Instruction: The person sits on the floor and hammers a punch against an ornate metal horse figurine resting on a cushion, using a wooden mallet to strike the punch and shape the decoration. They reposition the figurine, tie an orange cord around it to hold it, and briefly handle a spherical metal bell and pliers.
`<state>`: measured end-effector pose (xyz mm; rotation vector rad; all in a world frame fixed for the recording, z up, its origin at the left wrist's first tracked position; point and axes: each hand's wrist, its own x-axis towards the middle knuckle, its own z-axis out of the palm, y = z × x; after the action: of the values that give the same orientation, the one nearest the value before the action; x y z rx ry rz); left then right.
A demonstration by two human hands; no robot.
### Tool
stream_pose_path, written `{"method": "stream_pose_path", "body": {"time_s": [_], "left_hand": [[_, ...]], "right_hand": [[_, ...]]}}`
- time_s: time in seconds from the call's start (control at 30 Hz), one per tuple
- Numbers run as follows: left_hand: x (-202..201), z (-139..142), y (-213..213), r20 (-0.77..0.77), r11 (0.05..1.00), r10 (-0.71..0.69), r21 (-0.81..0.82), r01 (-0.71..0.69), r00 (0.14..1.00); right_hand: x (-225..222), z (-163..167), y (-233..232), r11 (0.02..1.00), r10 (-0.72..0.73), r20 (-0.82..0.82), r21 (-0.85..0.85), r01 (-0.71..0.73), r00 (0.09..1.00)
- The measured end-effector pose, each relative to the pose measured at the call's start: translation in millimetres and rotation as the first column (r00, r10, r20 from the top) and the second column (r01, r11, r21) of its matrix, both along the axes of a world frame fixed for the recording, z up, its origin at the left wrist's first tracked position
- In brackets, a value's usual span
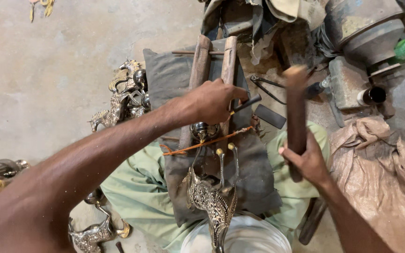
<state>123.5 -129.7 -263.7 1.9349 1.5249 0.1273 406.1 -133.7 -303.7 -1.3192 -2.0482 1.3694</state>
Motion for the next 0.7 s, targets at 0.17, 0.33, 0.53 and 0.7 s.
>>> {"method": "stream_pose_path", "body": {"time_s": [0.17, 0.33, 0.53, 0.7], "left_hand": [[-0.9, 3.8, -20.6, 0.073, 0.975, 0.162, 0.139, -0.171, 0.984], [2.3, 4.6, -48.8, 0.221, 0.904, 0.328, 0.209, -0.373, 0.918], [12.7, -3.0, -76.9, 0.333, 0.749, 0.506, 0.289, -0.597, 0.796], [19.1, -13.0, -90.5, 0.399, 0.659, 0.552, 0.329, -0.677, 0.732]], "right_hand": [[-1.0, 20.1, 34.5, 0.997, 0.016, 0.272, -0.072, 0.004, 0.962], [-11.7, 42.6, 71.5, 0.879, 0.347, 0.196, 0.274, -0.391, 0.917], [-28.2, 86.2, 112.1, 0.794, 0.307, 0.680, 0.202, -0.573, 0.665], [-50.5, 106.8, 112.6, 0.694, 0.422, 0.579, 0.288, -0.659, 0.697]]}}
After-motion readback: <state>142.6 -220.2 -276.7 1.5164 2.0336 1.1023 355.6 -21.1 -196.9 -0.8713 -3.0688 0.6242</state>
